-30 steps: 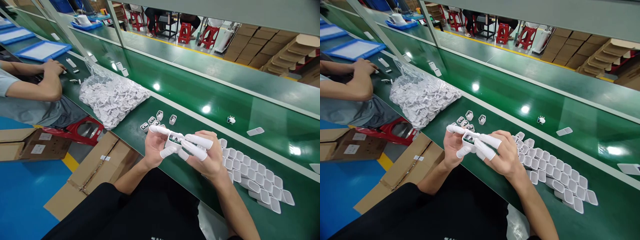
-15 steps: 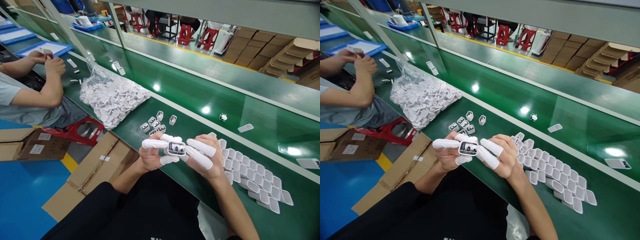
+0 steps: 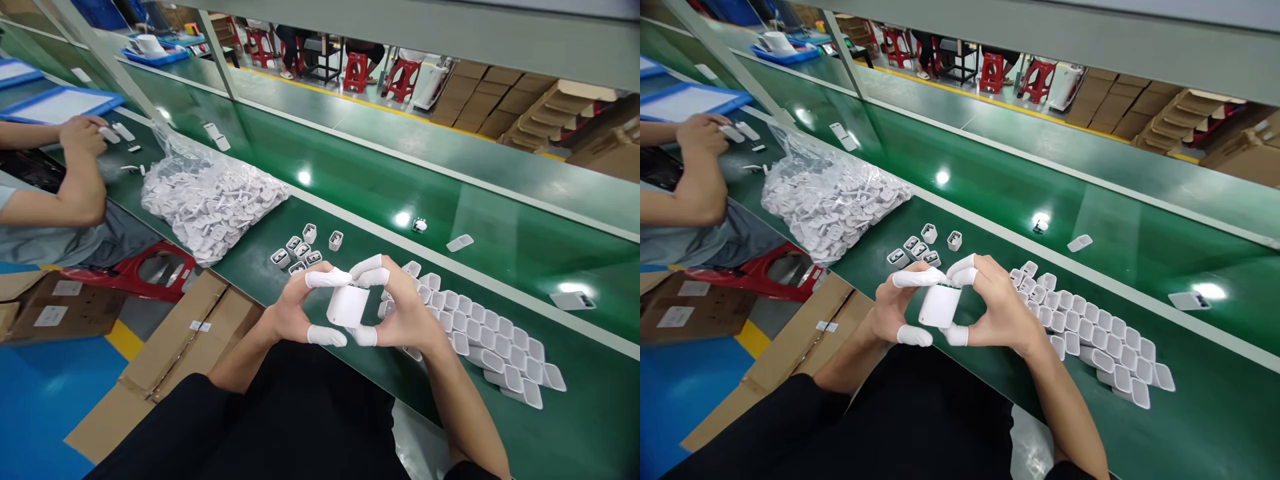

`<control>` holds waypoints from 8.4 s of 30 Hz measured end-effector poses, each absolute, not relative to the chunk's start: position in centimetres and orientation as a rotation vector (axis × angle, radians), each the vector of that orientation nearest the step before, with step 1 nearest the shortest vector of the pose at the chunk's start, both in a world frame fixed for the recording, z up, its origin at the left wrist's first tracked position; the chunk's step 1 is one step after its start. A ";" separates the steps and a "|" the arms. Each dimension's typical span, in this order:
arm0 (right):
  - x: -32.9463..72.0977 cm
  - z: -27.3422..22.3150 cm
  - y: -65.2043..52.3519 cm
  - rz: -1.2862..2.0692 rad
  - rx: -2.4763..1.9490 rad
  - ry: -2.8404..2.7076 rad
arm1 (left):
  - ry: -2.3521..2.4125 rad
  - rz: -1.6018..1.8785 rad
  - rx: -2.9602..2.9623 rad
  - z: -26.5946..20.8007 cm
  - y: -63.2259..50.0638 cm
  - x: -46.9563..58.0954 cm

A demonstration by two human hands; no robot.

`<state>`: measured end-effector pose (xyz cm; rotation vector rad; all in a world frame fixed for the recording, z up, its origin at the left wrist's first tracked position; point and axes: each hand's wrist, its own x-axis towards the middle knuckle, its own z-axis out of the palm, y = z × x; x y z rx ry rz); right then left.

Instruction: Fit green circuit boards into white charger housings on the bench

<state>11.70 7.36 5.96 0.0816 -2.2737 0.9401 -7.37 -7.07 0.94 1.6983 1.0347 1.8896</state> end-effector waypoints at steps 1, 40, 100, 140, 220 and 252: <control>11.8 6.1 7.4 1.027 0.086 -2.262 | 1.029 1.881 1.686 1.0 -7.1 -7.5; 13.4 5.6 11.5 1.313 -0.406 -1.918 | 1.212 1.967 1.190 2.5 0.3 -5.2; 19.2 9.1 14.1 0.388 -0.624 -2.392 | 1.819 0.879 2.053 4.3 13.3 -6.5; 14.6 8.2 8.3 1.244 -0.014 -1.680 | 1.509 2.302 1.904 3.1 -1.2 -1.3; 15.6 8.1 9.4 0.122 -0.058 -2.332 | 1.368 2.119 1.124 2.3 -1.5 -0.9; 15.1 7.0 10.0 0.308 -0.046 -2.233 | 1.021 1.774 1.233 2.7 -1.7 -3.2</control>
